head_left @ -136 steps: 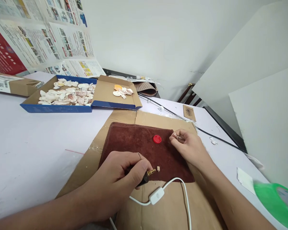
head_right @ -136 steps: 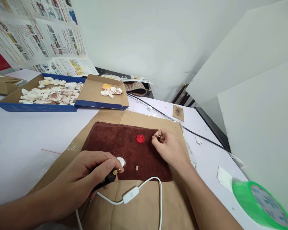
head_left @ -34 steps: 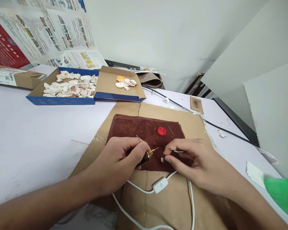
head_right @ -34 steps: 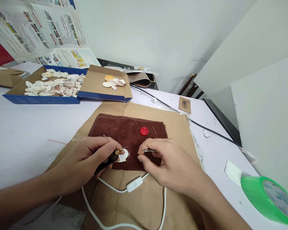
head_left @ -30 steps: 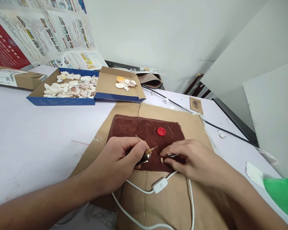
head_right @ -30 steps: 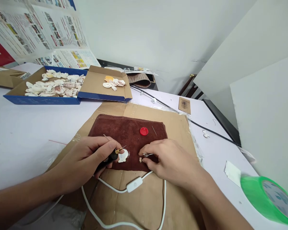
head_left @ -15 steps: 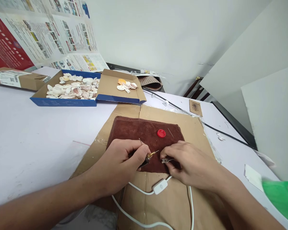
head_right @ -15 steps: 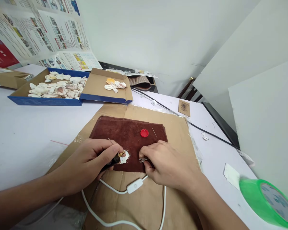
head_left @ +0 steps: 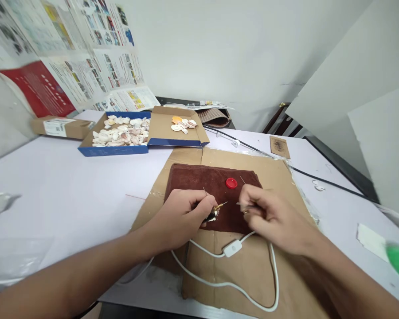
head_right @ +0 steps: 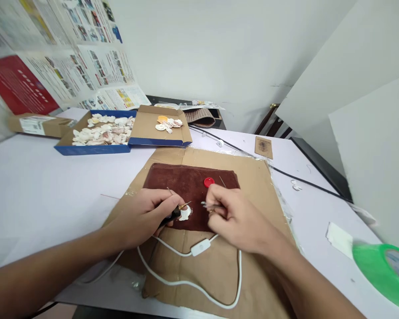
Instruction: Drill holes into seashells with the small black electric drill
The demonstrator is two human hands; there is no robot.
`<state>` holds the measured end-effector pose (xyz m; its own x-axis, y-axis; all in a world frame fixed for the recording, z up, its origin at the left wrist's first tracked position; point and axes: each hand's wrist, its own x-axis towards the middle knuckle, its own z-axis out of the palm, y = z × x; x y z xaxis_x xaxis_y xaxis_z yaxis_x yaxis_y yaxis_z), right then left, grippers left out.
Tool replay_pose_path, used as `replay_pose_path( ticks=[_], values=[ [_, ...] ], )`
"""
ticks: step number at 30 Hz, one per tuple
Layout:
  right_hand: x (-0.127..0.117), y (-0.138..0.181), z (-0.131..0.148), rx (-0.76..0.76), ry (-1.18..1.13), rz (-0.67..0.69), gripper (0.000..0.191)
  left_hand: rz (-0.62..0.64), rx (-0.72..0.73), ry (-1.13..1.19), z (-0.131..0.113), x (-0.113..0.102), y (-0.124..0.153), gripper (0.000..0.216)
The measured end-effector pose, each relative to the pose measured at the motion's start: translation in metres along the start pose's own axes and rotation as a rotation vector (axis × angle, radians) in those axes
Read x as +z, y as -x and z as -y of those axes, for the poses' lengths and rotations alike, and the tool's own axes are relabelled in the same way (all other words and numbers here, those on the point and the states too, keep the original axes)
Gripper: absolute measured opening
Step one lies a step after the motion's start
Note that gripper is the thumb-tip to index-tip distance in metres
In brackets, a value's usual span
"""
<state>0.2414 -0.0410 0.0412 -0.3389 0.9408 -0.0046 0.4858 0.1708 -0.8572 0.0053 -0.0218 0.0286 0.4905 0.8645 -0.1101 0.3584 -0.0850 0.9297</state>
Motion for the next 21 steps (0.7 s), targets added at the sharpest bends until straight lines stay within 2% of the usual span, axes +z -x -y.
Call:
replay_pose_path(
  ticks=[2,5,11,21],
  values=[
    [0.004,-0.002,-0.004,0.039,-0.426,-0.091,0.016,0.006,-0.005,-0.006,-0.003,0.0,0.0,0.039],
    [0.017,-0.007,-0.009,0.009,-0.621,-0.127,0.01,0.017,0.001,-0.019,-0.004,0.002,0.001,0.039],
    [0.04,-0.01,-0.006,0.0,-0.771,-0.137,0.022,0.04,0.022,0.025,0.0,0.006,0.004,0.037],
    [0.04,-0.005,-0.017,-0.039,-0.739,-0.127,0.032,0.018,0.014,0.094,0.004,0.006,0.003,0.038]
  ],
)
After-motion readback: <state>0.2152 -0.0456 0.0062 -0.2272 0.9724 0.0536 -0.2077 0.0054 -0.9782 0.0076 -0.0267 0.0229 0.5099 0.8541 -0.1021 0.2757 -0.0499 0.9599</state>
